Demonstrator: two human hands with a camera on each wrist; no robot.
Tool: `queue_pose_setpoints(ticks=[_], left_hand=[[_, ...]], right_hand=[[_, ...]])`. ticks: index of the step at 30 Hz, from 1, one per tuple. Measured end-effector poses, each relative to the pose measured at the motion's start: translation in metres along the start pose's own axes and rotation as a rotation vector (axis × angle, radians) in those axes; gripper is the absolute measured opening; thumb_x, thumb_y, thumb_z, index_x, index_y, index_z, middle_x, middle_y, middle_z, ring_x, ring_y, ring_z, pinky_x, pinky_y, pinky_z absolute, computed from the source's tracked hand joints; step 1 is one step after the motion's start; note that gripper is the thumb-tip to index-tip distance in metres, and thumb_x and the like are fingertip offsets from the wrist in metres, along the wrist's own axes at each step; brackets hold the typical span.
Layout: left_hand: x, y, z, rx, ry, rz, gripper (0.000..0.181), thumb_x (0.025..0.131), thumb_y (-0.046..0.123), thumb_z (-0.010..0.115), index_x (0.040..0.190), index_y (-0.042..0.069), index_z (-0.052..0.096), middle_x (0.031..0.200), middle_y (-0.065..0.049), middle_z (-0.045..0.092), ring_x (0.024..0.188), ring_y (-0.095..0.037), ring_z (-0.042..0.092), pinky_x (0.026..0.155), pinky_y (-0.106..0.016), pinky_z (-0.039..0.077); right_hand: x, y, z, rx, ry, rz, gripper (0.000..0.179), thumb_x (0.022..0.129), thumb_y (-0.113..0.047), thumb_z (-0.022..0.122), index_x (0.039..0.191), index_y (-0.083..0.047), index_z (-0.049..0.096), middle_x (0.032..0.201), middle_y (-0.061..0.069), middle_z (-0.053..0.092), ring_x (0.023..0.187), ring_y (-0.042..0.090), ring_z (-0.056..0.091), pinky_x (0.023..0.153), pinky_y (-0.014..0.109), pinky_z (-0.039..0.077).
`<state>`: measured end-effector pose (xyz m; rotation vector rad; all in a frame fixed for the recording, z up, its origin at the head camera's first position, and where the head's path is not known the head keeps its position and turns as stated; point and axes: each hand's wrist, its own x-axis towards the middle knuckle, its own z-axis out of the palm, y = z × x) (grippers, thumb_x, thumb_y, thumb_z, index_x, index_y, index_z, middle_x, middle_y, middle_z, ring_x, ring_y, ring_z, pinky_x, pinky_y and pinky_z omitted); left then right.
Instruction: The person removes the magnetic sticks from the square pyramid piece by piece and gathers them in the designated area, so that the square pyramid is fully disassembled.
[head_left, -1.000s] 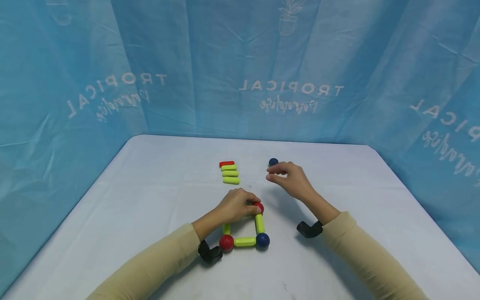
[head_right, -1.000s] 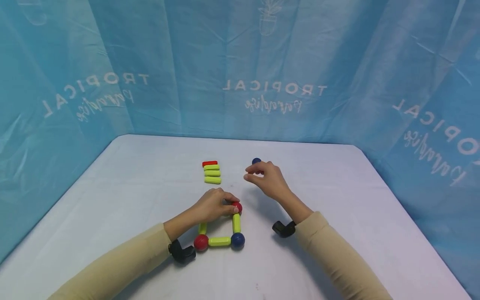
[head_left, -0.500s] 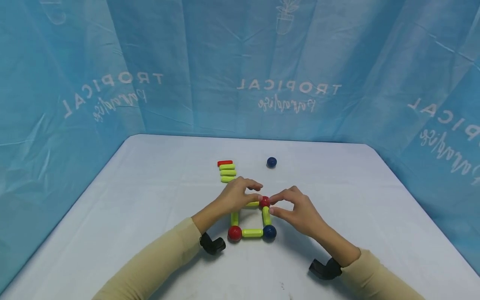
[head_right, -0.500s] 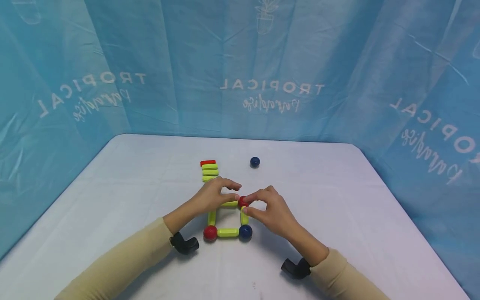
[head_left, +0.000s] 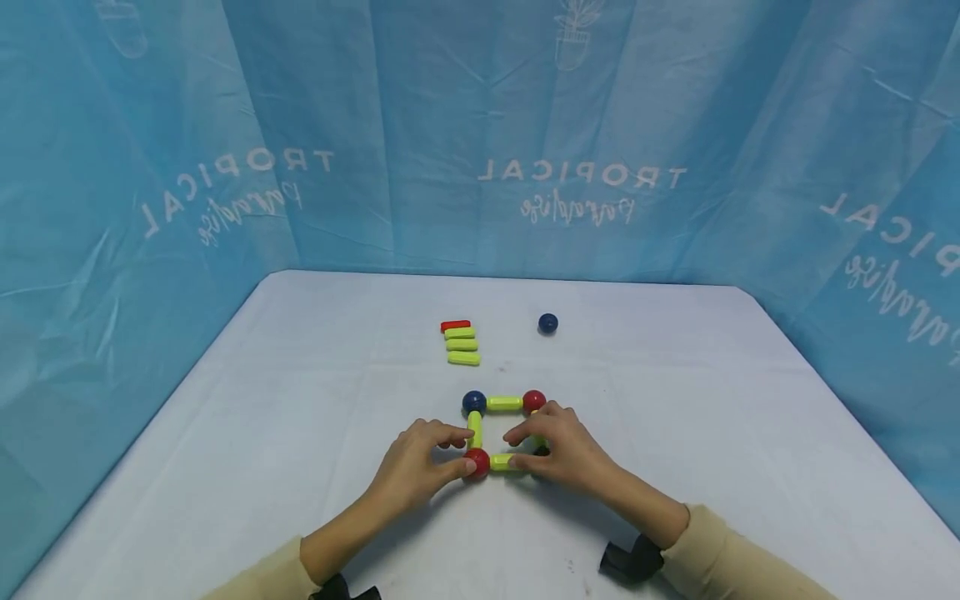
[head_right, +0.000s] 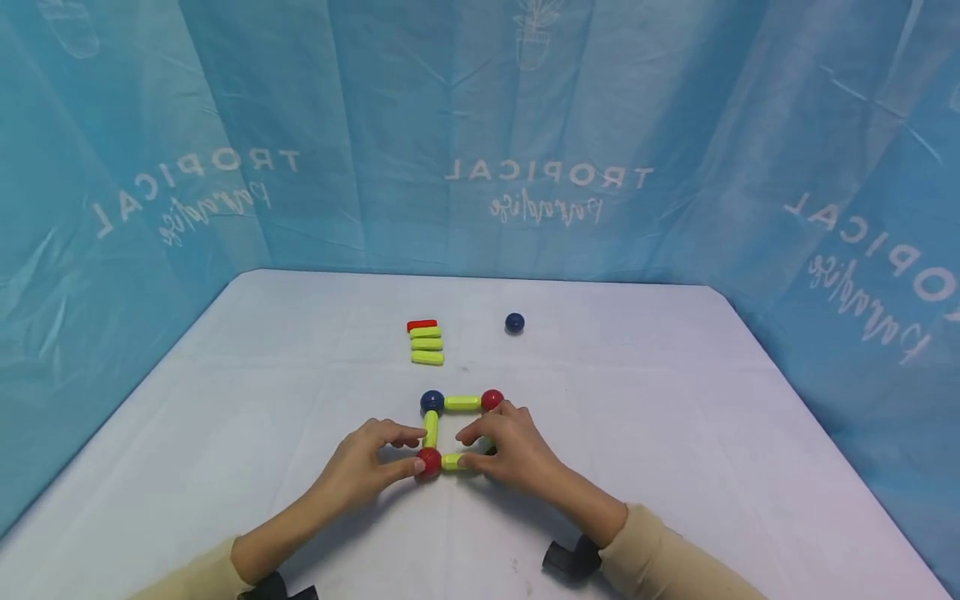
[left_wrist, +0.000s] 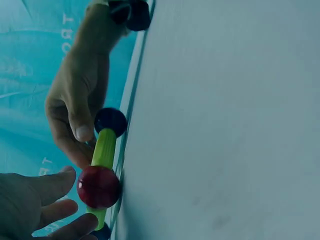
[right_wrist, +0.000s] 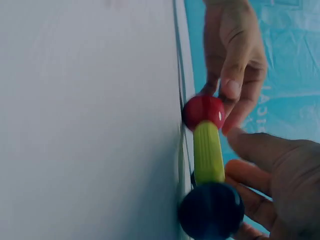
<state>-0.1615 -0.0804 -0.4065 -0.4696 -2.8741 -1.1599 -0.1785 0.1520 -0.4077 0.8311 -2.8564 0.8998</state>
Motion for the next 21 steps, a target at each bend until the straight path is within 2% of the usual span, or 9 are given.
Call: queue_pose_setpoints(ticks=[5, 9, 12, 17, 21], left_hand=[[-0.005, -0.004, 0.005, -0.047, 0.001, -0.009, 0.035, 0.074, 0.026, 0.079, 0.107, 0.019, 0.072, 0.097, 0.006, 0.072, 0.088, -0.01, 0.052, 0.072, -0.024, 0.04], [-0.007, -0.006, 0.008, -0.066, -0.013, -0.005, 0.037, 0.073, 0.03, 0.08, 0.108, 0.023, 0.071, 0.102, 0.007, 0.072, 0.088, -0.011, 0.051, 0.072, -0.025, 0.037], [-0.007, -0.007, 0.011, -0.06, -0.02, 0.002, 0.038, 0.072, 0.033, 0.08, 0.109, 0.025, 0.071, 0.105, 0.008, 0.072, 0.087, -0.011, 0.05, 0.072, -0.026, 0.034], [-0.007, -0.007, 0.015, -0.029, 0.008, 0.027, 0.038, 0.071, 0.032, 0.081, 0.108, 0.025, 0.072, 0.103, 0.008, 0.072, 0.082, -0.009, 0.049, 0.072, -0.025, 0.033], [-0.007, -0.006, 0.019, 0.004, 0.042, 0.077, 0.038, 0.07, 0.029, 0.082, 0.106, 0.024, 0.072, 0.097, 0.009, 0.072, 0.08, -0.008, 0.05, 0.071, -0.023, 0.034]], right_hand=[[-0.002, 0.001, 0.007, -0.035, 0.02, -0.049, 0.025, 0.075, -0.029, 0.079, 0.098, -0.022, 0.074, 0.09, -0.015, 0.068, 0.092, 0.004, 0.047, 0.084, 0.034, 0.032], [-0.003, 0.001, 0.011, -0.038, 0.029, -0.051, 0.024, 0.074, -0.03, 0.08, 0.096, -0.023, 0.074, 0.085, -0.015, 0.066, 0.089, 0.002, 0.045, 0.087, 0.036, 0.031], [-0.004, 0.001, 0.012, -0.05, 0.037, -0.061, 0.023, 0.074, -0.03, 0.08, 0.096, -0.024, 0.074, 0.083, -0.015, 0.065, 0.089, 0.002, 0.044, 0.088, 0.037, 0.03], [-0.004, 0.0, 0.014, -0.079, 0.052, -0.085, 0.023, 0.074, -0.027, 0.08, 0.096, -0.024, 0.074, 0.084, -0.015, 0.066, 0.089, 0.003, 0.045, 0.088, 0.039, 0.032], [-0.005, 0.001, 0.015, -0.09, 0.054, -0.079, 0.022, 0.074, -0.027, 0.08, 0.095, -0.023, 0.075, 0.083, -0.014, 0.068, 0.088, 0.003, 0.044, 0.089, 0.04, 0.032]])
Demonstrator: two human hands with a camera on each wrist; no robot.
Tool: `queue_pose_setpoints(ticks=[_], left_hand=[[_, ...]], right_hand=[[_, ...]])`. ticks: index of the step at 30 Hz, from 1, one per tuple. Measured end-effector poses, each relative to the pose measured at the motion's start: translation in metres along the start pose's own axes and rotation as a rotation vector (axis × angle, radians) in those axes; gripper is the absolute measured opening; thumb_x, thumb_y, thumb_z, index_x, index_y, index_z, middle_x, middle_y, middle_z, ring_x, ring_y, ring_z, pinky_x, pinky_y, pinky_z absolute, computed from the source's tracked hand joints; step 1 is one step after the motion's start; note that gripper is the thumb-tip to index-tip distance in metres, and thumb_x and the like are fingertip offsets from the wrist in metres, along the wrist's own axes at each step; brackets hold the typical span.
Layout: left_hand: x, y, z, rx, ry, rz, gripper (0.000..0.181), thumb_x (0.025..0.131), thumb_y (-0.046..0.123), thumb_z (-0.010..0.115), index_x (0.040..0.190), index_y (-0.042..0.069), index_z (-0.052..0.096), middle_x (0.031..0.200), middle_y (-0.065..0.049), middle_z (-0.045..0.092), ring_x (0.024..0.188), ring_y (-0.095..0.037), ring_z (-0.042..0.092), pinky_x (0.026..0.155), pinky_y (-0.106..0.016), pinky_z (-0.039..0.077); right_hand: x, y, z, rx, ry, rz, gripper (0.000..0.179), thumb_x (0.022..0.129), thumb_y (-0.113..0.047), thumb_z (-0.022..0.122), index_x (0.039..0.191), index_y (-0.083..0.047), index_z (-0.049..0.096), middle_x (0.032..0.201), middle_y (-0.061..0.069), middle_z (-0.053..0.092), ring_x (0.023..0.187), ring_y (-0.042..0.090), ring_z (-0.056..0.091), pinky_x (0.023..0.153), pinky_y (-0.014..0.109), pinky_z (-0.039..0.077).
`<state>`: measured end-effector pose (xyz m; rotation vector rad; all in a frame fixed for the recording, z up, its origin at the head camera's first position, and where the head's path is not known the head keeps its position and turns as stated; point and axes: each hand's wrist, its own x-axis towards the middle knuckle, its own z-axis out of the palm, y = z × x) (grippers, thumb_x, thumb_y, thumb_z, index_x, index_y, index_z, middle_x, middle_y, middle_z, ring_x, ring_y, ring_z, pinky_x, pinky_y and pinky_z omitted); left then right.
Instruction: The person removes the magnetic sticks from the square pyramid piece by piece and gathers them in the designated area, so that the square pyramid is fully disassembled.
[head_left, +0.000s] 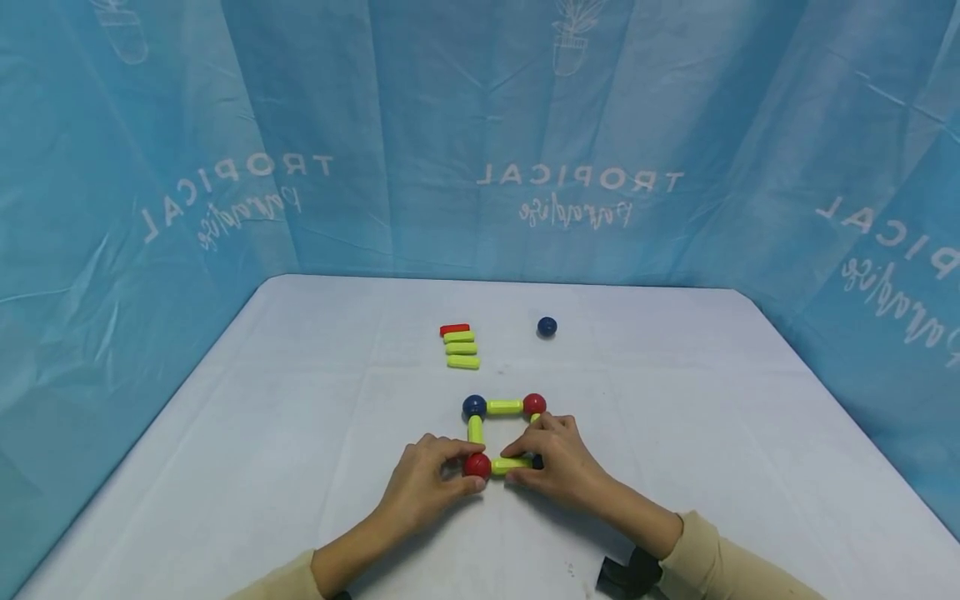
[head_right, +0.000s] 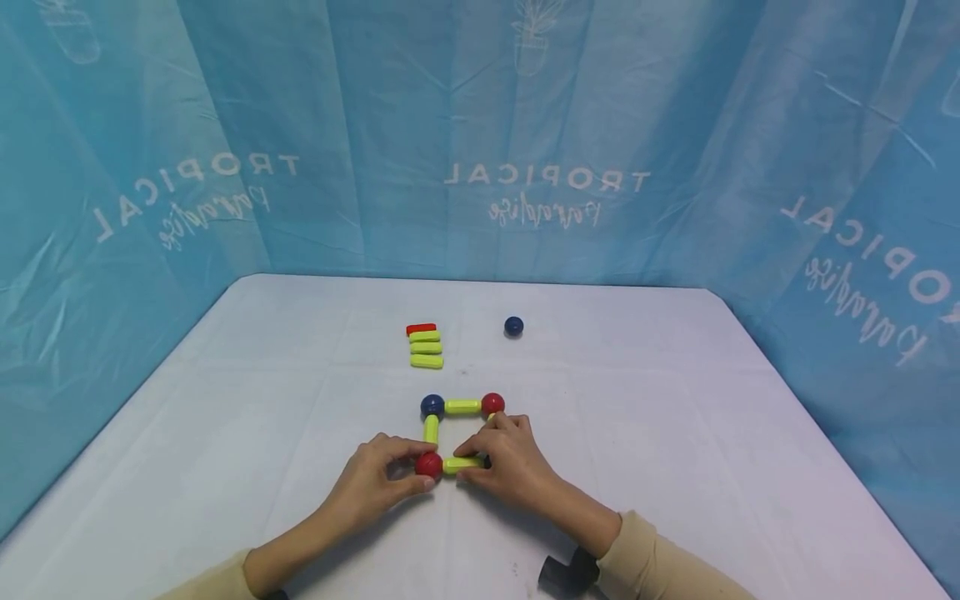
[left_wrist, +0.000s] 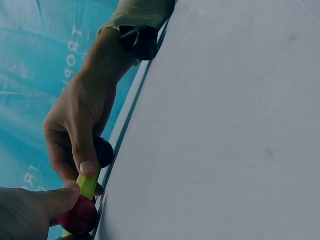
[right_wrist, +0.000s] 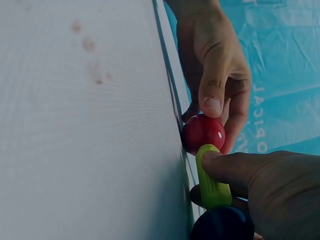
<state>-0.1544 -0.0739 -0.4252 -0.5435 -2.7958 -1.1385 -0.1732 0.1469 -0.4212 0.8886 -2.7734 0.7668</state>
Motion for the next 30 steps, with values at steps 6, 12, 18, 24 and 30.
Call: queue_pose_setpoints(ticks=[6, 12, 18, 24, 30], left_hand=[[0.0, 0.001, 0.005, 0.043, 0.029, 0.046, 0.036, 0.07, 0.028, 0.082, 0.104, 0.024, 0.072, 0.086, 0.012, 0.069, 0.076, -0.007, 0.047, 0.068, -0.022, 0.034], [-0.001, 0.002, 0.006, 0.075, 0.044, 0.072, 0.032, 0.071, 0.029, 0.081, 0.102, 0.026, 0.072, 0.079, 0.015, 0.064, 0.075, -0.006, 0.045, 0.07, -0.023, 0.031], [-0.002, 0.005, 0.005, 0.069, 0.026, 0.081, 0.032, 0.072, 0.029, 0.08, 0.102, 0.023, 0.072, 0.086, 0.014, 0.068, 0.078, -0.006, 0.047, 0.072, -0.025, 0.033], [-0.003, 0.0, 0.001, 0.056, 0.041, 0.042, 0.03, 0.072, 0.025, 0.081, 0.101, 0.024, 0.072, 0.084, 0.014, 0.067, 0.08, -0.006, 0.049, 0.071, -0.023, 0.035], [-0.003, -0.009, -0.007, 0.034, 0.049, -0.014, 0.034, 0.072, 0.018, 0.08, 0.104, 0.024, 0.071, 0.092, 0.013, 0.068, 0.086, -0.007, 0.051, 0.075, -0.025, 0.038]], right_hand=[[-0.002, 0.001, 0.0, 0.003, 0.005, 0.014, 0.021, 0.074, -0.028, 0.08, 0.094, -0.023, 0.075, 0.081, -0.015, 0.068, 0.085, 0.002, 0.043, 0.088, 0.038, 0.031], [-0.004, 0.001, 0.0, 0.015, 0.006, 0.035, 0.021, 0.074, -0.031, 0.079, 0.093, -0.024, 0.075, 0.08, -0.018, 0.067, 0.084, 0.0, 0.042, 0.088, 0.036, 0.03], [-0.006, 0.002, -0.001, 0.002, 0.022, 0.006, 0.021, 0.072, -0.031, 0.08, 0.092, -0.024, 0.075, 0.079, -0.018, 0.066, 0.083, 0.0, 0.042, 0.087, 0.036, 0.03], [-0.012, 0.006, -0.007, 0.025, -0.002, 0.041, 0.02, 0.073, -0.031, 0.079, 0.092, -0.025, 0.074, 0.081, -0.019, 0.065, 0.087, 0.001, 0.043, 0.091, 0.038, 0.031], [-0.021, 0.014, -0.014, 0.041, -0.038, 0.051, 0.02, 0.075, -0.029, 0.078, 0.094, -0.029, 0.073, 0.085, -0.023, 0.063, 0.09, 0.001, 0.044, 0.093, 0.039, 0.031]])
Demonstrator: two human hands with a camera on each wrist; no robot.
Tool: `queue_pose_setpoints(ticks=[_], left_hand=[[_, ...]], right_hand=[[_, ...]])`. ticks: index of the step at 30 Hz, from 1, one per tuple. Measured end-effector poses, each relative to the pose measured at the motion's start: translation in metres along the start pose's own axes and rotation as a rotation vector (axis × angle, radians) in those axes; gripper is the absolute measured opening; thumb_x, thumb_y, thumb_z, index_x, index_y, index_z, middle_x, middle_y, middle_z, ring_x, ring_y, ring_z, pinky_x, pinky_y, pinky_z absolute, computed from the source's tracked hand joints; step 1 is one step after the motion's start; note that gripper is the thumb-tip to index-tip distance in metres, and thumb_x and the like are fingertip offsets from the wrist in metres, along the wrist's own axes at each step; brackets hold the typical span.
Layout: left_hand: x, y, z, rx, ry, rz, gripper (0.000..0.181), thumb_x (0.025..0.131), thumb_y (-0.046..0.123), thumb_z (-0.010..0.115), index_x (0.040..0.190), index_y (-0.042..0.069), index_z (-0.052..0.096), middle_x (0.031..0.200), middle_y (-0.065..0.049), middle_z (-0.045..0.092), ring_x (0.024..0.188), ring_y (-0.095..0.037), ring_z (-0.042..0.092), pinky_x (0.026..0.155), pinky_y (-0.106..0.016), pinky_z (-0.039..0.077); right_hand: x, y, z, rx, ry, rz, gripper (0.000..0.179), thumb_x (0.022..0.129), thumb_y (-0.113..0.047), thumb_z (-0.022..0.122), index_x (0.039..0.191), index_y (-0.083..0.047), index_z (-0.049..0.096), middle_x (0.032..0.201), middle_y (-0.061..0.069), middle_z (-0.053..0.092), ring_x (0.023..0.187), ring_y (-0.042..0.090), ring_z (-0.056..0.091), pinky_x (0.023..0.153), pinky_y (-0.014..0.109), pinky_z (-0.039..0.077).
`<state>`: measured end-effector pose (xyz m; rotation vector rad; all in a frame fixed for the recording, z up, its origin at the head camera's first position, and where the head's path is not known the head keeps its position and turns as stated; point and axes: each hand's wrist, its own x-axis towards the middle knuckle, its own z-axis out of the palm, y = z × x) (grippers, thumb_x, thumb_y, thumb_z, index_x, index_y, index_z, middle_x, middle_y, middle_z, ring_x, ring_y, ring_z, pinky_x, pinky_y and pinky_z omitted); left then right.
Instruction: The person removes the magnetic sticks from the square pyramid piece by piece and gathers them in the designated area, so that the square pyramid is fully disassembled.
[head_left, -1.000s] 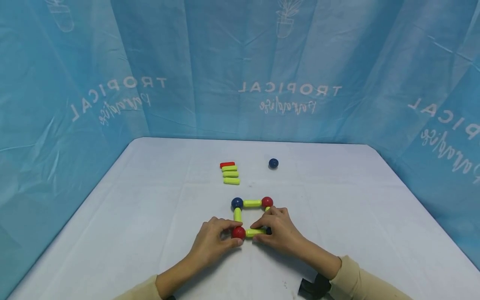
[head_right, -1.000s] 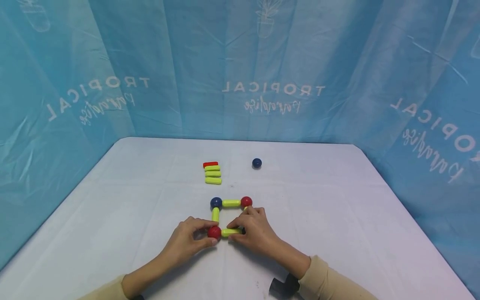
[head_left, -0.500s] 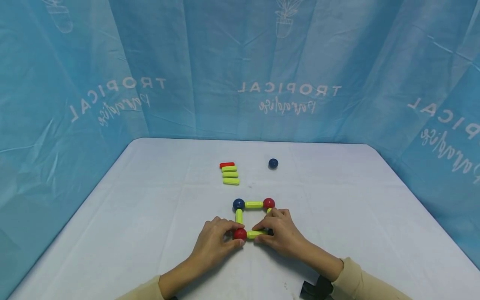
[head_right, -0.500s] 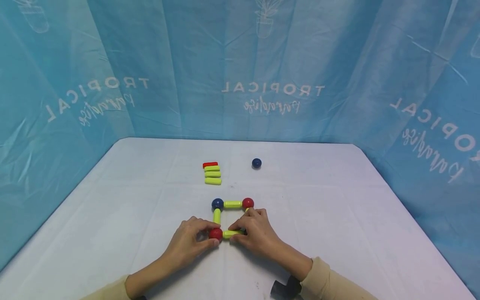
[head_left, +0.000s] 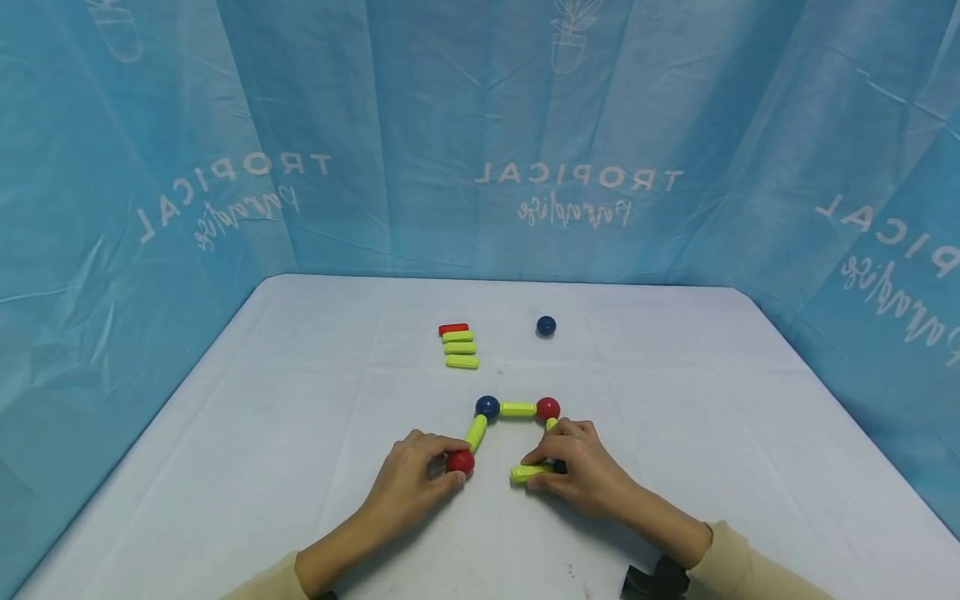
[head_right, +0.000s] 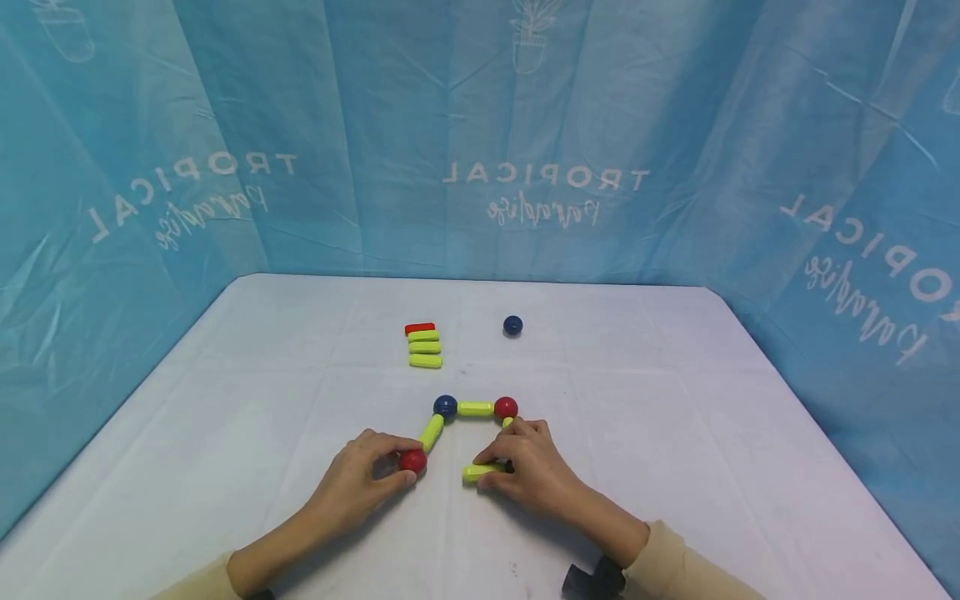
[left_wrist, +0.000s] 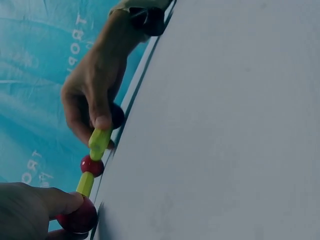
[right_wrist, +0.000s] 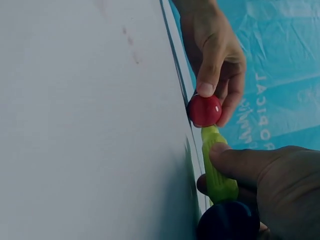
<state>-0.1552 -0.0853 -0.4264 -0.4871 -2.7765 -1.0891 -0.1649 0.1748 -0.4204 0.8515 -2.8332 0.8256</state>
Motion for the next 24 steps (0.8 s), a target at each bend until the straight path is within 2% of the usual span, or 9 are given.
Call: queue_pose_setpoints(ticks=[5, 9, 15, 20, 24], left_hand=[[0.006, -0.011, -0.007, -0.038, 0.001, -0.047, 0.035, 0.074, 0.013, 0.077, 0.105, 0.026, 0.07, 0.095, 0.012, 0.068, 0.088, -0.008, 0.052, 0.077, -0.029, 0.037], [0.014, -0.021, -0.015, -0.072, -0.035, -0.078, 0.035, 0.075, 0.007, 0.073, 0.102, 0.029, 0.07, 0.096, 0.009, 0.065, 0.09, -0.011, 0.05, 0.077, -0.03, 0.035], [0.03, -0.033, -0.027, -0.097, -0.099, -0.047, 0.037, 0.079, 0.0, 0.065, 0.104, 0.027, 0.069, 0.104, 0.005, 0.064, 0.097, -0.015, 0.047, 0.083, -0.034, 0.04], [0.045, -0.038, -0.029, -0.084, -0.079, 0.008, 0.038, 0.079, -0.004, 0.061, 0.105, 0.022, 0.069, 0.112, 0.002, 0.067, 0.1, -0.017, 0.048, 0.085, -0.035, 0.039], [0.05, -0.039, -0.027, -0.074, -0.074, -0.006, 0.039, 0.08, -0.002, 0.062, 0.111, 0.02, 0.068, 0.114, 0.0, 0.065, 0.099, -0.018, 0.048, 0.084, -0.034, 0.04]], right_hand=[[-0.008, 0.005, -0.002, -0.019, -0.015, -0.041, 0.021, 0.075, -0.029, 0.079, 0.094, -0.032, 0.072, 0.085, -0.025, 0.06, 0.093, 0.0, 0.044, 0.091, 0.037, 0.03], [-0.016, 0.01, -0.006, -0.026, -0.008, -0.09, 0.021, 0.074, -0.031, 0.078, 0.094, -0.032, 0.071, 0.088, -0.025, 0.06, 0.097, 0.001, 0.047, 0.091, 0.037, 0.03], [-0.025, 0.02, -0.013, -0.039, -0.018, -0.184, 0.023, 0.077, -0.033, 0.076, 0.099, -0.034, 0.069, 0.1, -0.022, 0.065, 0.108, 0.006, 0.051, 0.092, 0.035, 0.031], [-0.029, 0.026, -0.014, -0.047, -0.017, -0.243, 0.024, 0.078, -0.035, 0.075, 0.101, -0.033, 0.068, 0.105, -0.019, 0.065, 0.109, 0.008, 0.051, 0.091, 0.034, 0.031], [-0.029, 0.027, -0.013, -0.036, -0.007, -0.274, 0.026, 0.079, -0.037, 0.074, 0.103, -0.032, 0.068, 0.103, -0.02, 0.065, 0.108, 0.008, 0.051, 0.09, 0.034, 0.03]])
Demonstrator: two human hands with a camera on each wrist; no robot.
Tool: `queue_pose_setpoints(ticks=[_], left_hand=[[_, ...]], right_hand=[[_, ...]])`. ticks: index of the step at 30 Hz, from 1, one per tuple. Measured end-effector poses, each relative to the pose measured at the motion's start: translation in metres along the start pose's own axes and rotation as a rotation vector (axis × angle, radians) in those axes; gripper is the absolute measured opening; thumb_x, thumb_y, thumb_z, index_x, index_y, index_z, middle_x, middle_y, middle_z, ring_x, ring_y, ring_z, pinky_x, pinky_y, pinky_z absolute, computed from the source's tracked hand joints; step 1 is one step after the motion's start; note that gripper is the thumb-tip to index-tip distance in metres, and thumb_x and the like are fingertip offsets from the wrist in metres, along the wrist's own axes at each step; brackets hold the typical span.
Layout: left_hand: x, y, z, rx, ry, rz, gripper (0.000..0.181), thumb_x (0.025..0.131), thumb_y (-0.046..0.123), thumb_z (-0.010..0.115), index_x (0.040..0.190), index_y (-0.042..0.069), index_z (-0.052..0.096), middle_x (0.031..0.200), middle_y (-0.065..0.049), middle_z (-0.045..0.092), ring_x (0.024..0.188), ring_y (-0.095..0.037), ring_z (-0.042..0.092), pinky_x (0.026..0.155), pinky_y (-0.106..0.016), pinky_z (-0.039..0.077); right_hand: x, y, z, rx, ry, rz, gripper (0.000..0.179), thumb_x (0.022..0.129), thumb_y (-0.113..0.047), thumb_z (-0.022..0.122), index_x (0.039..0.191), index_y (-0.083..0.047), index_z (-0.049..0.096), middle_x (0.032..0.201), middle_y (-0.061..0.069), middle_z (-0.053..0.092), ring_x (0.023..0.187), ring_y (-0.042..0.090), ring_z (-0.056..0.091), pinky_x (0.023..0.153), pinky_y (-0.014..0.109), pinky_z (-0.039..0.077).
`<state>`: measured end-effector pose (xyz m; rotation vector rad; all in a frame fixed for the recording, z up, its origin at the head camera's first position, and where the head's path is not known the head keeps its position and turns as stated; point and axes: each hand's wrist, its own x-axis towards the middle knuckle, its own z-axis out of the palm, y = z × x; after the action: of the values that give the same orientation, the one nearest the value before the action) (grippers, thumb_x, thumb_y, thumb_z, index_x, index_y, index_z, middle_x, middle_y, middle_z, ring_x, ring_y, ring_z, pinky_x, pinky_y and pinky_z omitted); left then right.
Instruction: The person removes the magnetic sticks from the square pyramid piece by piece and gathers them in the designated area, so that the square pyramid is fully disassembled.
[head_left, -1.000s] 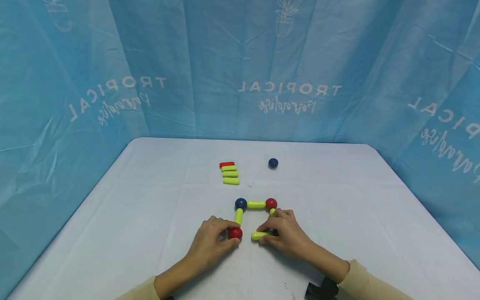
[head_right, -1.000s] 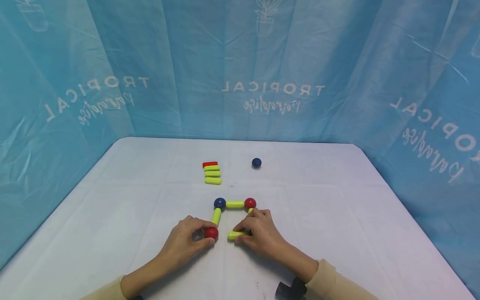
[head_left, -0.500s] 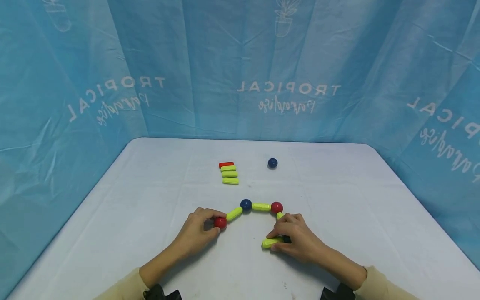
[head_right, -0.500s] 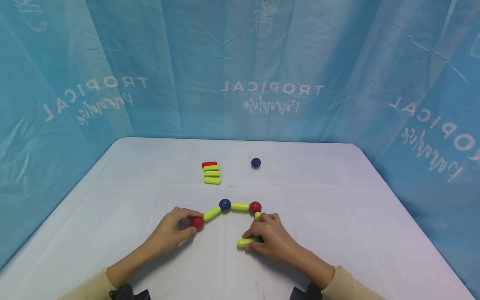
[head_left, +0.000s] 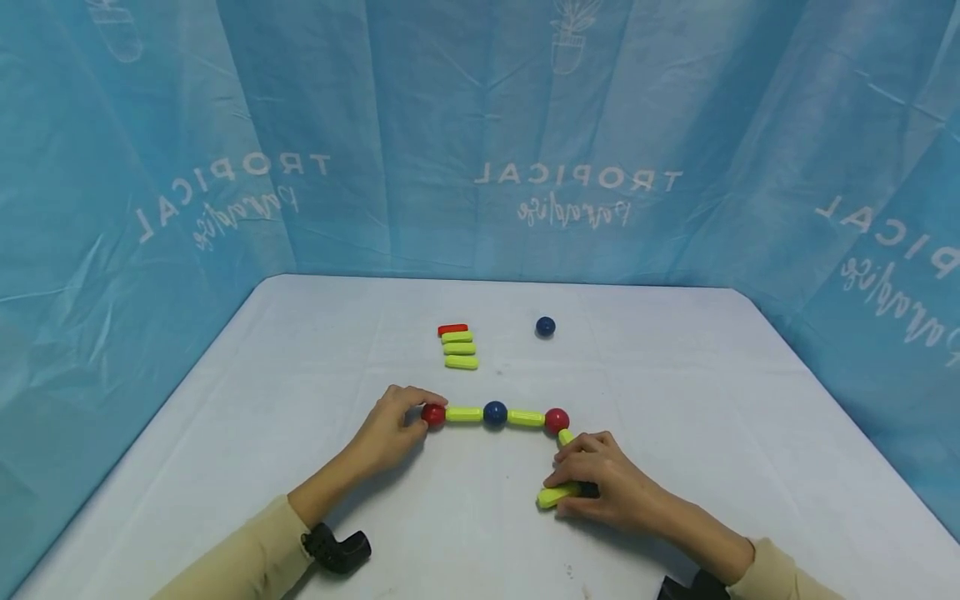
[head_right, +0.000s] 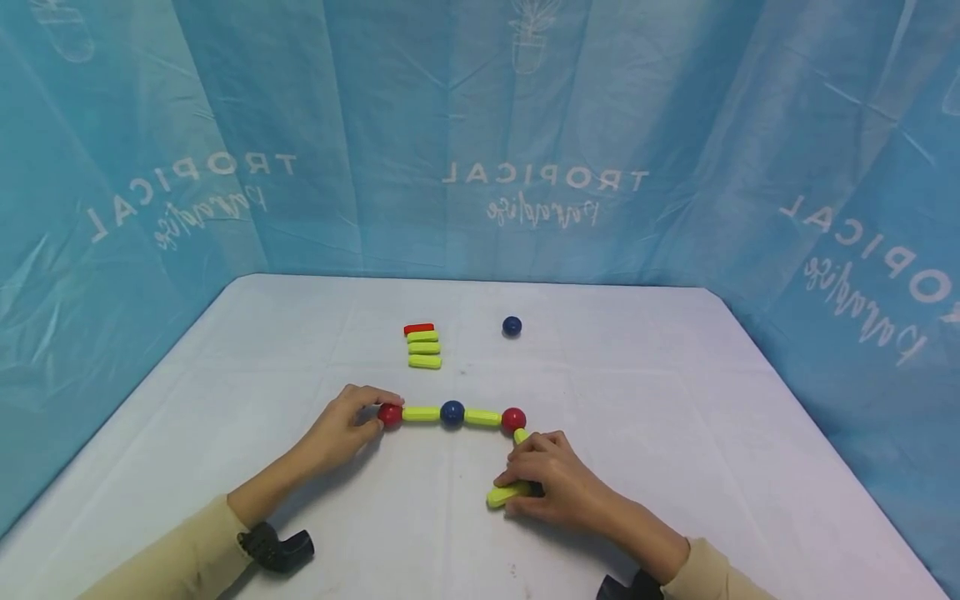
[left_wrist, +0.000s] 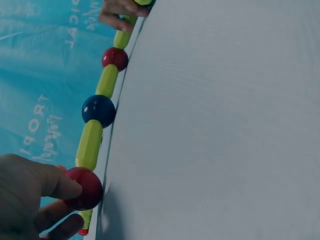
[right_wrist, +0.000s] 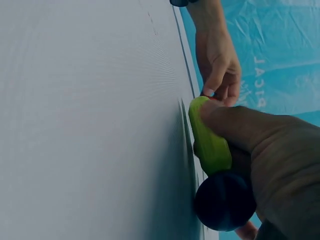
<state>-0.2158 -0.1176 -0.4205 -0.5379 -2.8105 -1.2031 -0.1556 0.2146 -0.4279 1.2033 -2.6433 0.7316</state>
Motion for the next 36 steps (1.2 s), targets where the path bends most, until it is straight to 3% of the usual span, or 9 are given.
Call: queue_pose_setpoints(ticks=[6, 14, 17, 22, 27, 36], left_hand=[[0.001, 0.002, 0.002, -0.017, -0.003, -0.054, 0.039, 0.081, 0.009, 0.069, 0.119, 0.015, 0.064, 0.114, -0.003, 0.061, 0.1, -0.021, 0.048, 0.081, -0.032, 0.04], [0.003, 0.006, 0.01, -0.016, 0.011, -0.141, 0.036, 0.081, 0.015, 0.072, 0.116, 0.018, 0.065, 0.108, -0.003, 0.06, 0.1, -0.018, 0.05, 0.082, -0.034, 0.04], [0.004, 0.009, 0.017, -0.026, 0.008, -0.135, 0.035, 0.08, 0.017, 0.073, 0.114, 0.019, 0.066, 0.107, -0.001, 0.061, 0.098, -0.017, 0.049, 0.082, -0.034, 0.038], [0.005, 0.017, 0.027, -0.047, 0.016, -0.075, 0.033, 0.079, 0.017, 0.075, 0.111, 0.017, 0.068, 0.105, 0.0, 0.064, 0.096, -0.016, 0.049, 0.081, -0.033, 0.038], [0.006, 0.024, 0.032, -0.057, 0.017, -0.051, 0.033, 0.078, 0.017, 0.076, 0.11, 0.016, 0.069, 0.102, -0.001, 0.065, 0.093, -0.016, 0.049, 0.077, -0.031, 0.036], [0.007, 0.025, 0.033, -0.051, 0.009, -0.072, 0.034, 0.078, 0.019, 0.076, 0.111, 0.015, 0.068, 0.1, -0.001, 0.063, 0.09, -0.015, 0.047, 0.073, -0.03, 0.035]], right_hand=[[0.012, -0.01, -0.012, 0.079, -0.026, 0.172, 0.03, 0.078, -0.041, 0.073, 0.105, -0.031, 0.069, 0.104, -0.023, 0.064, 0.104, 0.003, 0.048, 0.09, 0.036, 0.032], [0.063, -0.018, -0.022, 0.08, 0.076, 0.287, 0.03, 0.078, -0.031, 0.076, 0.106, -0.022, 0.071, 0.097, -0.008, 0.065, 0.09, 0.013, 0.047, 0.078, 0.031, 0.034], [0.083, -0.022, -0.019, 0.073, 0.09, 0.32, 0.031, 0.077, -0.03, 0.077, 0.107, -0.023, 0.071, 0.101, -0.009, 0.068, 0.091, 0.013, 0.046, 0.075, 0.03, 0.035], [0.107, -0.022, -0.009, 0.042, 0.077, 0.348, 0.033, 0.076, -0.028, 0.078, 0.107, -0.019, 0.071, 0.103, -0.008, 0.071, 0.094, 0.011, 0.047, 0.082, 0.034, 0.034], [0.116, -0.015, 0.0, 0.007, 0.009, 0.372, 0.034, 0.076, -0.027, 0.078, 0.107, -0.015, 0.072, 0.103, -0.005, 0.073, 0.095, 0.014, 0.049, 0.084, 0.036, 0.034], [0.116, 0.005, 0.01, 0.006, -0.101, 0.387, 0.028, 0.077, -0.024, 0.078, 0.104, -0.018, 0.073, 0.1, -0.007, 0.072, 0.091, 0.013, 0.047, 0.082, 0.037, 0.032]])
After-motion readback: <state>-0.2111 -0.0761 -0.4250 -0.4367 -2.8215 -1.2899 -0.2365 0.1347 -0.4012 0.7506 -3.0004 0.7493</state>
